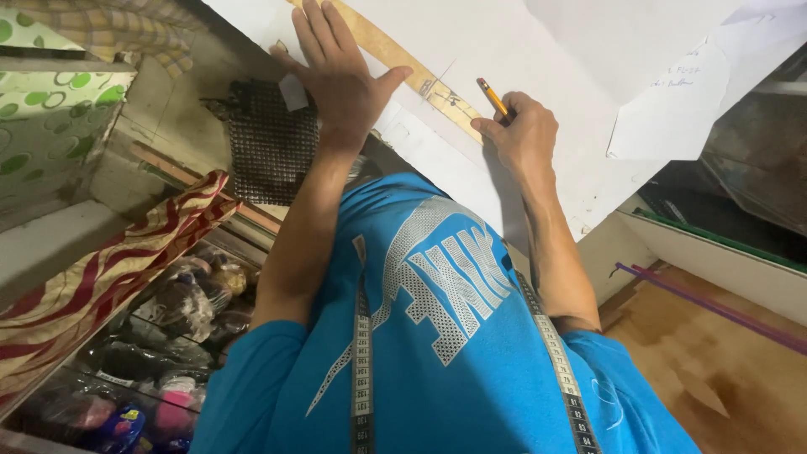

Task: The person uses a wooden ruler and a pencil to draw straight lines on a large sheet of white paper. They repeatedly reposition the ruler and draw lines along its edge.

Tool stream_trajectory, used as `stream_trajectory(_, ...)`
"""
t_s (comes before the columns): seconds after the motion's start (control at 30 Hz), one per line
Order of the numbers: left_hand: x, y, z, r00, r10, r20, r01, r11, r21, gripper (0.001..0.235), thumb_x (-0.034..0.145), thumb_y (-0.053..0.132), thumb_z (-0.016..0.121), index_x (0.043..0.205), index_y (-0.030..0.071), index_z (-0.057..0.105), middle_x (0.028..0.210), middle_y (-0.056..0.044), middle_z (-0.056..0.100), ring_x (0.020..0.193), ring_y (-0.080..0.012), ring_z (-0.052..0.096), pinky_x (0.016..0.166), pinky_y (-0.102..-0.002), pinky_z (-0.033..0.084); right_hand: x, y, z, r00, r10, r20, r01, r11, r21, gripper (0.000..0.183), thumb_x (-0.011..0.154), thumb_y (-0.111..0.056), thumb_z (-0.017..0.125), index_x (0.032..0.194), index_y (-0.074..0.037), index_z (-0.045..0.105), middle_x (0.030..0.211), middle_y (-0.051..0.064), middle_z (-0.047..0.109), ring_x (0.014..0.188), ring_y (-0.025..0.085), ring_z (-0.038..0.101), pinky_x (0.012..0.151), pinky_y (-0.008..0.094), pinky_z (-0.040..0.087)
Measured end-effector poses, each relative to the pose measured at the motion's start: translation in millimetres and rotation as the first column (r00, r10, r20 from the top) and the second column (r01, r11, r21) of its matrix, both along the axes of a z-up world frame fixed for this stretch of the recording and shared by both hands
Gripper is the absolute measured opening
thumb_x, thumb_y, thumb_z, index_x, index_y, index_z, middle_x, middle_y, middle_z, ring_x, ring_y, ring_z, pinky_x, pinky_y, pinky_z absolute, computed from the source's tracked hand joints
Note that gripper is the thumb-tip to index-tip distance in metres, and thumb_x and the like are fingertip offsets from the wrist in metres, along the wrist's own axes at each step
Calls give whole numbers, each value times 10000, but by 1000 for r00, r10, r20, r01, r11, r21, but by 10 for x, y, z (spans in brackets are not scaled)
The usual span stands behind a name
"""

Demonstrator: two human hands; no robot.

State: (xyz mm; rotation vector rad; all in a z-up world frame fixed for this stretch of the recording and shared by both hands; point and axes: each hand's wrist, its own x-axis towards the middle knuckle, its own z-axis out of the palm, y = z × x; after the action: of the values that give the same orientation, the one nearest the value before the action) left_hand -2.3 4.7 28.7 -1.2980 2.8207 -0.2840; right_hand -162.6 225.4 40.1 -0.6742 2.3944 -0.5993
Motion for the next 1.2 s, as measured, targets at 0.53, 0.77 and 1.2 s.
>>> stream_trajectory(0.53, 42, 30, -51, 999, 41, -21, -39, 995, 93, 1530, 792, 1181, 901, 1573, 9, 302, 1618, -182, 318, 1505, -350, 295, 1105, -727, 389, -13, -11, 62, 997, -34, 68, 37, 998, -46, 507, 819, -267, 989, 687, -177, 507, 606, -54, 570, 601, 117, 407, 604, 301, 344)
stream_trajectory(0.77, 22, 42, -42, 999, 45, -1, -45, 989, 143, 1566, 814, 1186, 890, 1594, -11, 249, 1646, -196, 255, 1531, -371, 237, 1098, -755, 395, -42, 9, 33, 998, -28, 54, 29, 999, -20, 539, 810, -297, 1000, 706, -175, 486, 622, -53, 536, 616, 125, 380, 598, 307, 315)
stream_trajectory(1.2, 6, 21, 83, 998, 67, -18, -59, 961, 268, 1489, 838, 1085, 857, 1596, -36, 236, 1656, -230, 200, 1543, -380, 180, 1137, -756, 321, -26, -636, 442, 972, 125, 199, 50, 717, -696, 356, 1100, -348, 524, 864, -95, 609, 827, 20, 614, 798, 127, 563, 749, 271, 437)
